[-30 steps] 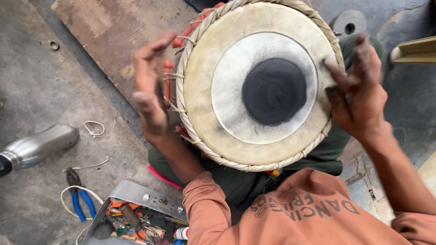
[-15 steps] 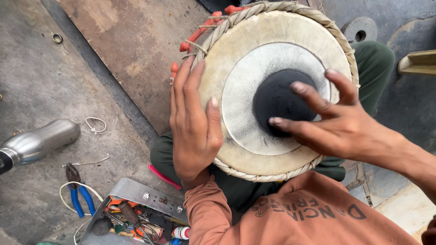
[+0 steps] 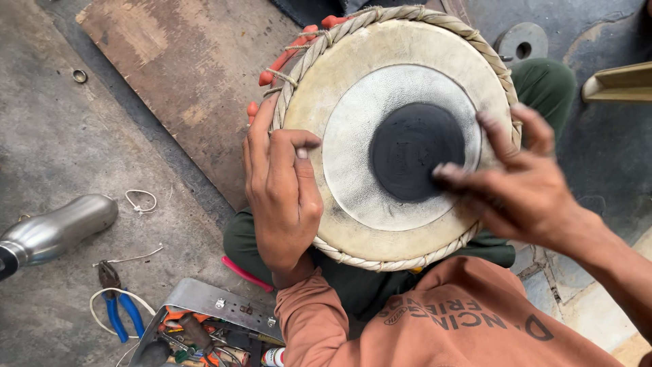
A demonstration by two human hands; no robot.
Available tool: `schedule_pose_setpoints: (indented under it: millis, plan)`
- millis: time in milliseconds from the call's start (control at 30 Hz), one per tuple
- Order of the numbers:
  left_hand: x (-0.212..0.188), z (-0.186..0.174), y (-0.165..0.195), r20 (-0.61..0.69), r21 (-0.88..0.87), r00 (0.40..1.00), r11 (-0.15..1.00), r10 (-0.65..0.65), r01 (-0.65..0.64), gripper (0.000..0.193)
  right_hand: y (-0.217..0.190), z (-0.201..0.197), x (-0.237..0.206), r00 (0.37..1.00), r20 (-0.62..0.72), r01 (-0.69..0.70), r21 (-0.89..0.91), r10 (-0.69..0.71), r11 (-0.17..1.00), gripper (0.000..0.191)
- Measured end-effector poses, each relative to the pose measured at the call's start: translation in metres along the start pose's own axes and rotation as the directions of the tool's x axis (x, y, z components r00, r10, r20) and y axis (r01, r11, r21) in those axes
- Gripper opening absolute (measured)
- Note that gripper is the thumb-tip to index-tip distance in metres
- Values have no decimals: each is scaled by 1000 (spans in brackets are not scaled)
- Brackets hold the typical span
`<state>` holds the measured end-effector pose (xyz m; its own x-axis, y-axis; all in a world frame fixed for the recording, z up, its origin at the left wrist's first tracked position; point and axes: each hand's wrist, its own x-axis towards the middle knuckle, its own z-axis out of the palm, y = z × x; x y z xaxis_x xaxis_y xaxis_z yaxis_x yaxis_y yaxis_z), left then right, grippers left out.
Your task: The person sits cross-legged on the floor with a tabla drum on their lap and works a black paste onto the center of the drumhead, pressing and smoothing it with their fingers. They then use a flat file to scrape around the paste area and continue rubbing and shaping the black patch by hand.
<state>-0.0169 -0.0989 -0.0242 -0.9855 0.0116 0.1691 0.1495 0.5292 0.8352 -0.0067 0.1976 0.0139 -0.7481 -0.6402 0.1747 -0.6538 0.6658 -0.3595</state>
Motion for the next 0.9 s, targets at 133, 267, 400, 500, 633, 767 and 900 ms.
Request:
schedule_pose_setpoints:
  millis: [133, 267, 400, 500, 633, 767, 900]
  plan:
    - [-2, 1, 4, -7, 14, 1000, 1000, 2, -2, 22, -5, 17, 2, 989, 34, 146, -40, -144, 989, 34]
    - [-4, 1, 3, -16, 61, 999, 998, 33, -32, 19, -1, 10, 41, 973, 69, 232, -301, -221, 925, 39]
    - [-4, 2, -2, -15, 61, 999, 997, 49, -48, 17, -6, -9, 57, 996, 81, 48, -243, -29, 969, 43]
    - [-3, 2, -3, -27, 58, 999, 998, 22, -20, 16, -14, -7, 33, 990, 19, -135, -193, 141, 972, 40]
    - [-2, 3, -1, -50, 71, 998, 997, 33, -30, 17, -12, 12, -3, 999, -15, -52, 0, 52, 999, 37]
    - [-4, 3, 1, -50, 65, 998, 997, 45, -42, 20, -14, 22, 2, 998, 39, 47, -14, -46, 999, 40]
    - [-7, 4, 1, -44, 108, 998, 994, 34, -29, 20, -26, 19, 41, 988, 18, 156, -191, -155, 969, 38]
